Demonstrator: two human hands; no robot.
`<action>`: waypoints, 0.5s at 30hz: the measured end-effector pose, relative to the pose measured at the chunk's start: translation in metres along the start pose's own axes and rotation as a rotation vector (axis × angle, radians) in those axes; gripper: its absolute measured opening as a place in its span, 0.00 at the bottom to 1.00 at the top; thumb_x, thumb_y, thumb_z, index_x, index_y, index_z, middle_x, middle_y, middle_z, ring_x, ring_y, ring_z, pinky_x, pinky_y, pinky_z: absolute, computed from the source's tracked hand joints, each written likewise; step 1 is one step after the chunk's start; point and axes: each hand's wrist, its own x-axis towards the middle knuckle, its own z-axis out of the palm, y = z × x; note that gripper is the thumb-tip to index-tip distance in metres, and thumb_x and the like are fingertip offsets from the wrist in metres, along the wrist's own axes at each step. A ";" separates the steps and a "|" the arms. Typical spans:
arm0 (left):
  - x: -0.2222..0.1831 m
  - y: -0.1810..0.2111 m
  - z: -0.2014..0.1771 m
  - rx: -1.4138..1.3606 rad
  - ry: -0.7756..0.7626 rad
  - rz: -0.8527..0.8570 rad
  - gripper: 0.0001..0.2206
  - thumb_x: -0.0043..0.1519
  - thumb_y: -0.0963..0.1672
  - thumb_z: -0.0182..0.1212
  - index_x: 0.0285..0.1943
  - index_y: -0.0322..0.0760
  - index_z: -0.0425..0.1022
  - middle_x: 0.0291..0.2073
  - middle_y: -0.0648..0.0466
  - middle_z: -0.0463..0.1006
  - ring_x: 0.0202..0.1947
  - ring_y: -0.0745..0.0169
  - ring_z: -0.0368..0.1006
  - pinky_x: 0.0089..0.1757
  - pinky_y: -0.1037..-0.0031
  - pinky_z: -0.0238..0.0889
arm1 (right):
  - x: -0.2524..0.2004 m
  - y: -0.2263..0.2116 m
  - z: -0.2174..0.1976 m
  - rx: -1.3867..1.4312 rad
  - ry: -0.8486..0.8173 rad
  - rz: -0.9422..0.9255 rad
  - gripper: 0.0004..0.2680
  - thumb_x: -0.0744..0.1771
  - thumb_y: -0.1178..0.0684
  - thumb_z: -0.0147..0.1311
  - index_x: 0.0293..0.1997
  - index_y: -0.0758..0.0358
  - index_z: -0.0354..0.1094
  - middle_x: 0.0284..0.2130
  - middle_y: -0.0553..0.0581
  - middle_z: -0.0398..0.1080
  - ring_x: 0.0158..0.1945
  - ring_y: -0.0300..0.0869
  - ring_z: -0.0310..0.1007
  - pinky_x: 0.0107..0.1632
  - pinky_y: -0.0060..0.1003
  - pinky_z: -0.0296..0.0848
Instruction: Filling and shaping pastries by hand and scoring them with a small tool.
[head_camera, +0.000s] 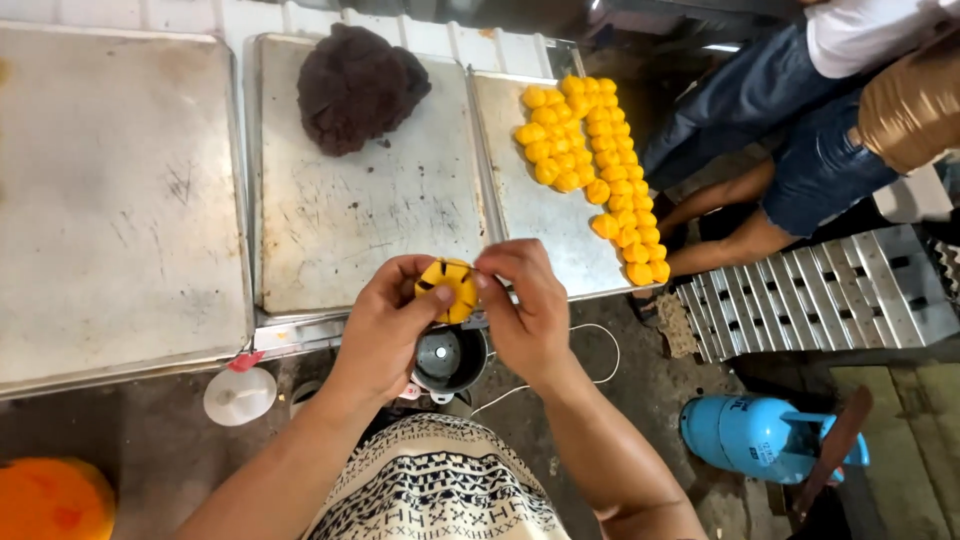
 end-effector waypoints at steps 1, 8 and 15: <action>-0.001 0.004 0.002 -0.023 0.016 -0.007 0.19 0.54 0.37 0.70 0.55 0.26 0.73 0.37 0.47 0.75 0.37 0.58 0.74 0.38 0.68 0.75 | 0.002 0.000 -0.001 -0.014 0.023 -0.021 0.01 0.67 0.66 0.58 0.40 0.73 0.72 0.33 0.65 0.72 0.37 0.58 0.73 0.43 0.48 0.74; -0.004 -0.002 -0.003 -0.001 -0.019 0.065 0.21 0.53 0.33 0.70 0.57 0.24 0.73 0.39 0.43 0.77 0.38 0.55 0.79 0.41 0.65 0.78 | -0.031 -0.007 -0.021 -0.155 0.063 -0.037 0.02 0.66 0.66 0.58 0.39 0.73 0.73 0.33 0.65 0.73 0.36 0.57 0.73 0.42 0.47 0.74; -0.005 -0.005 0.011 0.103 -0.021 0.130 0.22 0.52 0.34 0.72 0.56 0.26 0.72 0.38 0.45 0.77 0.37 0.59 0.78 0.39 0.69 0.78 | -0.022 -0.017 -0.017 -0.153 0.093 -0.098 0.02 0.66 0.66 0.59 0.38 0.74 0.73 0.33 0.66 0.73 0.33 0.58 0.72 0.39 0.48 0.74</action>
